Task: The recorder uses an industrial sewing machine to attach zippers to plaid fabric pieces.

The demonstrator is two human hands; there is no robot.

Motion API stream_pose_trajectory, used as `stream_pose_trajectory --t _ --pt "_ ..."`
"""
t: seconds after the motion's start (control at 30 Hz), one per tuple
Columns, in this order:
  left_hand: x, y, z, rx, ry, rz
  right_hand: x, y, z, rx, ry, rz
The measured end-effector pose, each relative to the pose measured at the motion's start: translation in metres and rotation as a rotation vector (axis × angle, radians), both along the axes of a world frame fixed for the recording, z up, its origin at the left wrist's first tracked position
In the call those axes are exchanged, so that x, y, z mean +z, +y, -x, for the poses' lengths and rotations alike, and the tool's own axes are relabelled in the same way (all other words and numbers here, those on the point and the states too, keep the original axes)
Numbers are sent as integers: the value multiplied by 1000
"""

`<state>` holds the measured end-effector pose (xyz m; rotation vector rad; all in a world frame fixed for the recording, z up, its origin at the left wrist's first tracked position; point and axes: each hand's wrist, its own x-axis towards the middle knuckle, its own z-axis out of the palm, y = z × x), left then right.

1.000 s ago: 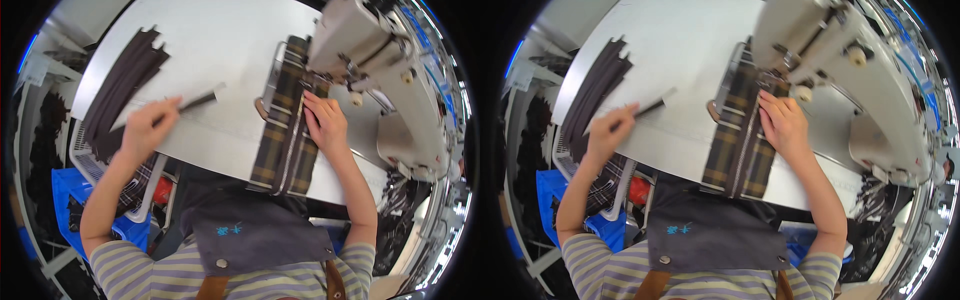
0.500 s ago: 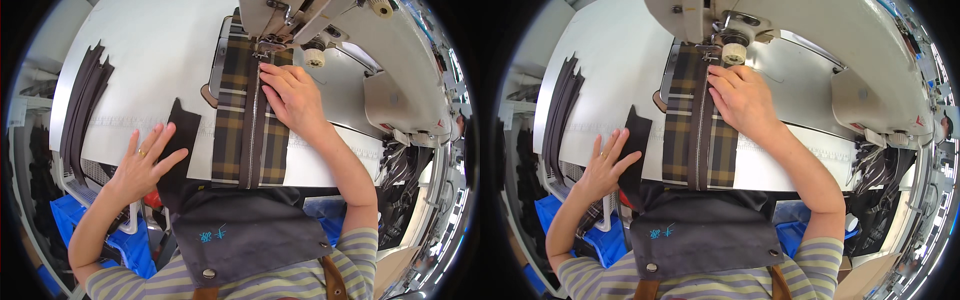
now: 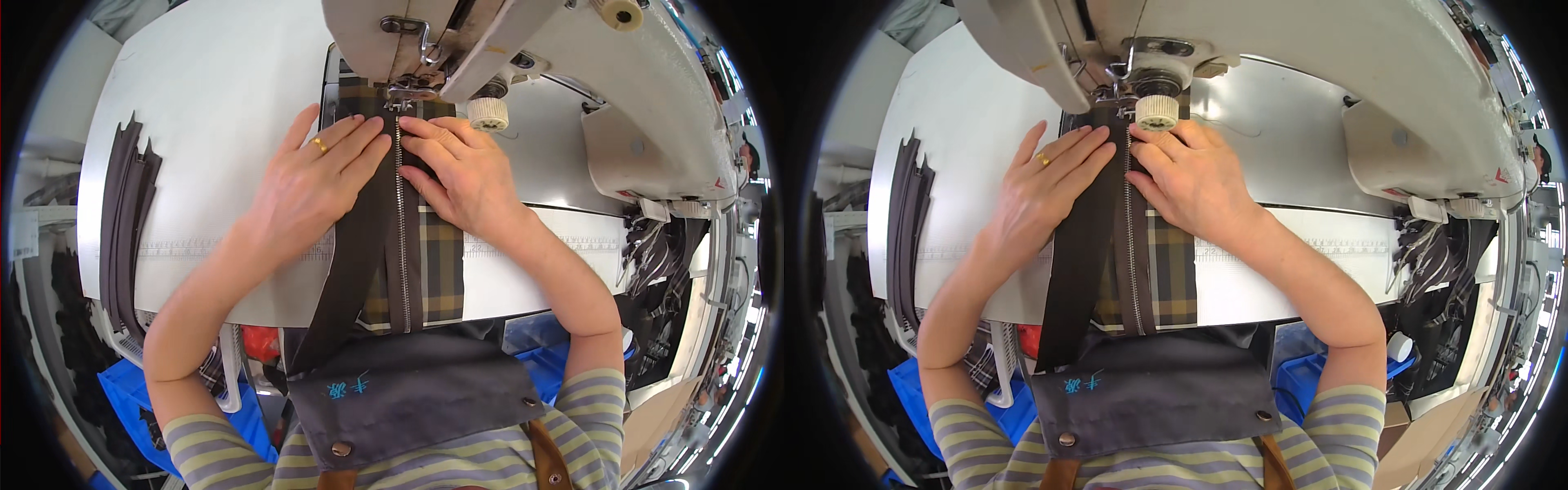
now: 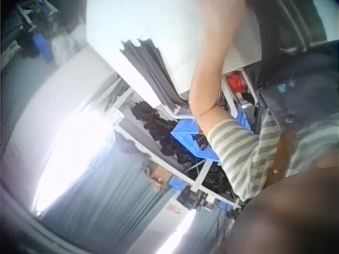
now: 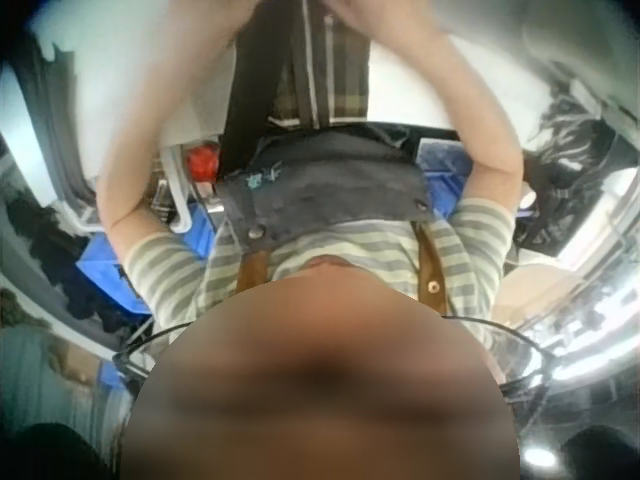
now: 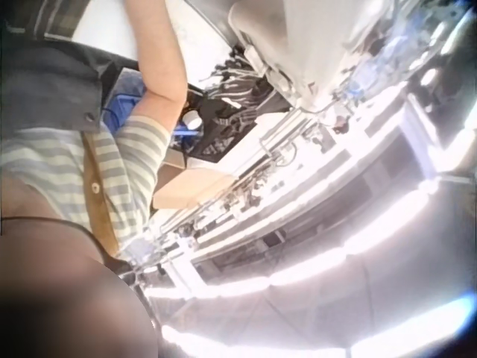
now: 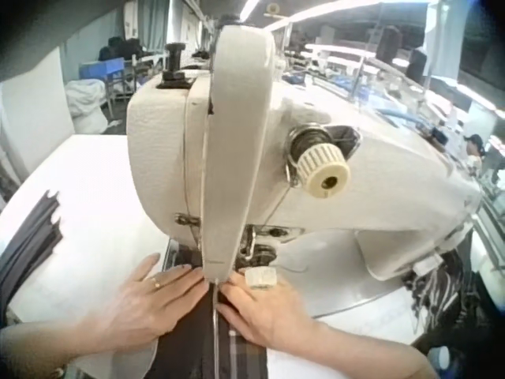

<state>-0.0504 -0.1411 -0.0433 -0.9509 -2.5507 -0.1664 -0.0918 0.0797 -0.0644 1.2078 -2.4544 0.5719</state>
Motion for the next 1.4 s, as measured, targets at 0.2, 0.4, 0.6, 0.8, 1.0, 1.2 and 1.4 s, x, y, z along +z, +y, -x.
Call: stream_pose_trajectory --t 0.2,0.4,0.6,0.8,1.0,1.2,1.4 --pt "-11 -3 21 -78 -100 -99 -2 -1 2 9 29 24" --pt "-19 0 22 -47 -97 -162 -2 -1 0 -6 -18 10" --pt "-23 3 20 3 -93 -194 -1 -1 0 -4 -13 16" --pt "-23 1 19 22 -121 -211 1 0 -1 2 -8 25" --pt "-24 1 19 28 -127 -218 3 0 -2 7 -20 40" --pt "-23 2 19 39 -141 -218 3 0 -1 8 -26 33" --pt "-23 0 21 8 -148 -237 1 -1 0 8 -16 32"
